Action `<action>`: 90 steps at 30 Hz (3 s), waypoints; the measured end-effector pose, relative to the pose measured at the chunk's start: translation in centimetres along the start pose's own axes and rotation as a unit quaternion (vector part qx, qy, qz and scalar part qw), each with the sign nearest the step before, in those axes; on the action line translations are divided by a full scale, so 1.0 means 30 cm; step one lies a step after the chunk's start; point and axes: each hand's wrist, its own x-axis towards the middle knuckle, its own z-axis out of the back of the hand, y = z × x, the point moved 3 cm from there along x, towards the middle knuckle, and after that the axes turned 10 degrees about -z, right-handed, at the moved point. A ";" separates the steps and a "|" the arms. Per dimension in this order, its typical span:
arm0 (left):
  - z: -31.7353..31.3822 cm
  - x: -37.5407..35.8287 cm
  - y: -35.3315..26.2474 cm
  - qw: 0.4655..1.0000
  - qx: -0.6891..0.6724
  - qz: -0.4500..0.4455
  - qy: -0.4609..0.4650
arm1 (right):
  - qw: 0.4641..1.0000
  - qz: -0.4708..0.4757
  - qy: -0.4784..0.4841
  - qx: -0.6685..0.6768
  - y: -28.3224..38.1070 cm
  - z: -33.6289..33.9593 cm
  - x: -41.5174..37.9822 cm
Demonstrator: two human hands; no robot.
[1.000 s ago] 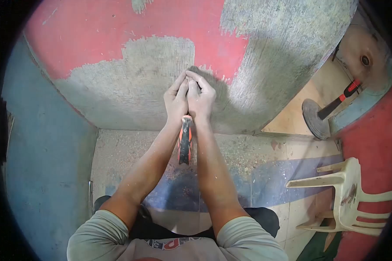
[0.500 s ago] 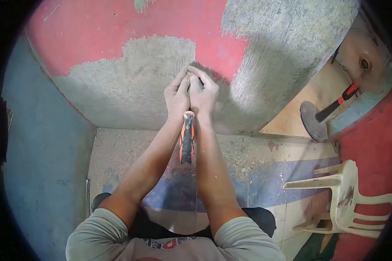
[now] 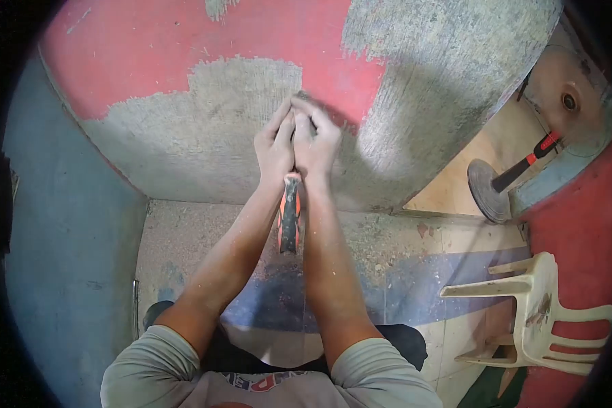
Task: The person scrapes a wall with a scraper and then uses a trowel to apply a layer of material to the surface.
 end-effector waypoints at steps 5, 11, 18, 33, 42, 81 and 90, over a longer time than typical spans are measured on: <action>-0.021 0.063 -0.058 0.996 -0.089 0.030 -0.009 | 1.000 0.021 -0.014 0.008 0.092 -0.022 0.028; 0.038 -0.044 0.080 1.000 -0.009 0.012 0.015 | 0.999 -0.041 -0.014 0.003 -0.099 0.006 -0.079; -0.043 0.070 -0.077 0.999 -0.048 0.002 -0.002 | 0.999 0.012 -0.008 0.034 0.124 -0.013 0.065; -0.042 0.079 -0.121 0.999 -0.044 0.009 -0.002 | 1.000 0.012 -0.012 0.026 0.116 -0.015 0.063; -0.045 0.062 -0.085 1.000 -0.025 0.010 0.003 | 1.000 -0.004 -0.010 0.011 0.117 0.008 0.049; -0.029 -0.024 0.006 1.000 -0.017 0.021 0.002 | 0.999 0.011 -0.014 -0.036 -0.021 0.046 -0.011; -0.057 0.041 -0.036 0.999 -0.040 0.001 0.021 | 1.000 0.010 -0.023 0.008 0.067 0.032 0.034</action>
